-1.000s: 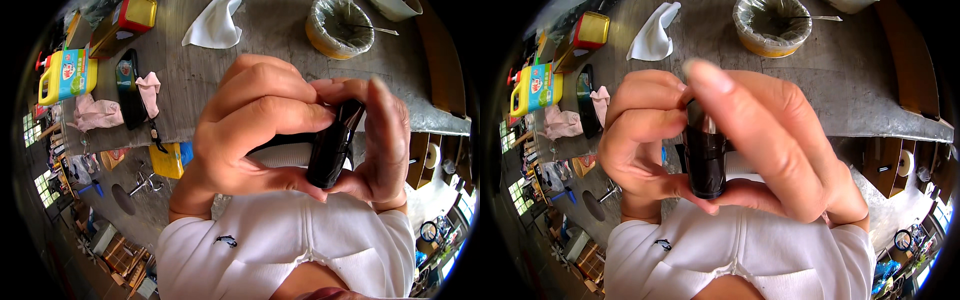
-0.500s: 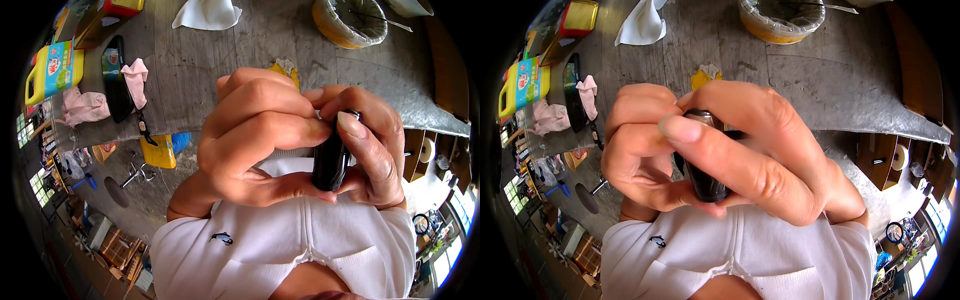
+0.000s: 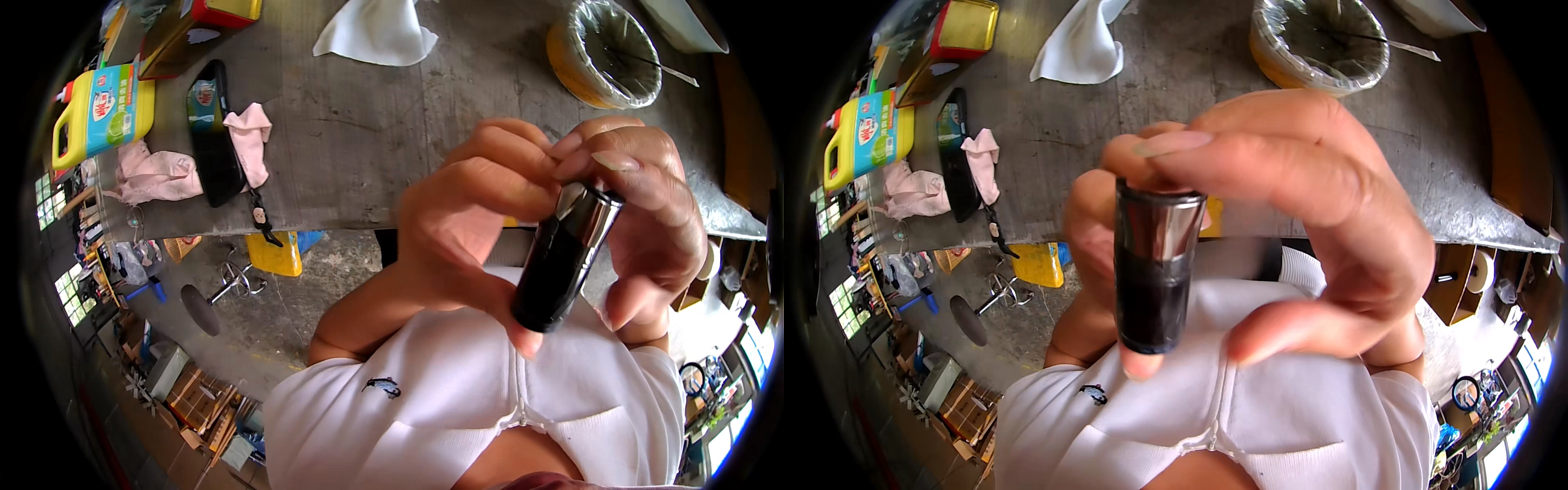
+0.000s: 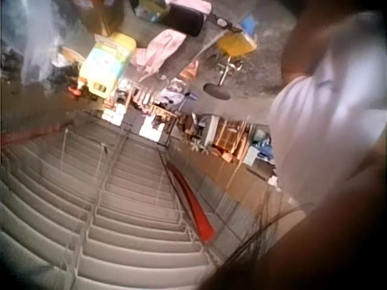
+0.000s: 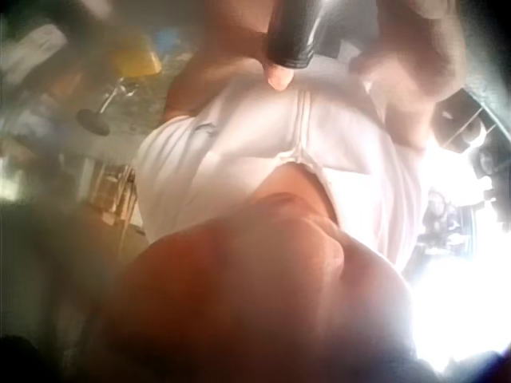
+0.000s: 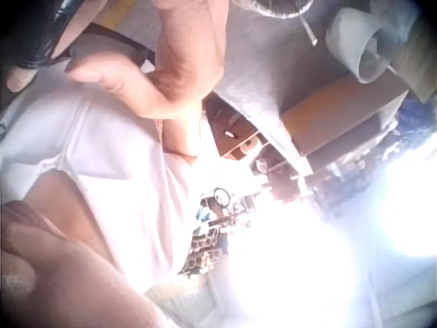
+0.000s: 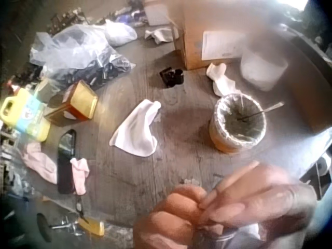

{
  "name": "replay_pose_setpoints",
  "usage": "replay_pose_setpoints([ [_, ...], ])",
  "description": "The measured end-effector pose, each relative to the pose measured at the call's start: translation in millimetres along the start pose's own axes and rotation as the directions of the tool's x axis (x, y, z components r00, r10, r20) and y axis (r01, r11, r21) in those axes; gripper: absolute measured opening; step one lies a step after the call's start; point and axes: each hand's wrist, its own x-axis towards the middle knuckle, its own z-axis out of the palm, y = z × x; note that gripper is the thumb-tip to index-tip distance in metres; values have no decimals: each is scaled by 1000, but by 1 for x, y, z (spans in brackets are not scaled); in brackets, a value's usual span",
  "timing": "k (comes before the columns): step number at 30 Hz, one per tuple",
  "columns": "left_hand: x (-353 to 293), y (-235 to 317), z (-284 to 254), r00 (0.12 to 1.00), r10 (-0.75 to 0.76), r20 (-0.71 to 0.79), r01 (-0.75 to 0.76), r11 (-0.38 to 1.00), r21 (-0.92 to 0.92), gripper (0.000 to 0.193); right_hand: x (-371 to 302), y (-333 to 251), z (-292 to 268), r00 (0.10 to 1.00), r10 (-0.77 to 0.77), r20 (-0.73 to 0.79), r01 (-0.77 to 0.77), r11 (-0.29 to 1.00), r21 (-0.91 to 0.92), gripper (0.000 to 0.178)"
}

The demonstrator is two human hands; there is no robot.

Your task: The person cleans small black cylindrical mechanical parts by applying a dark paste with a metal tool and wiping them with a white tissue. The person handles the parts one at a time, rotating them to cover all surfaces, and places the cleaned items into a cardboard box.

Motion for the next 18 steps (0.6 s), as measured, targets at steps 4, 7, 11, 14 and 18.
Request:
replay_pose_setpoints([
  [4,-10,-6,7,984,-162,-72,102,847,-522,74,5,-5,12,947,305,-103,-277,935,222,38],
  [7,-21,-25,6,982,-188,2,148,768,-623,76,14,-6,24,882,444,-159,-382,870,312,34],
  [11,-12,14,4,804,-595,17,427,557,-713,84,21,-1,30,877,459,-139,-383,845,373,35],
  [14,-12,22,7,773,-633,-48,369,509,-778,90,33,-7,39,839,533,-114,-441,787,432,35],
  [18,-6,31,5,764,-618,-184,325,616,-718,92,42,-1,48,844,532,-66,-451,773,447,34],
])
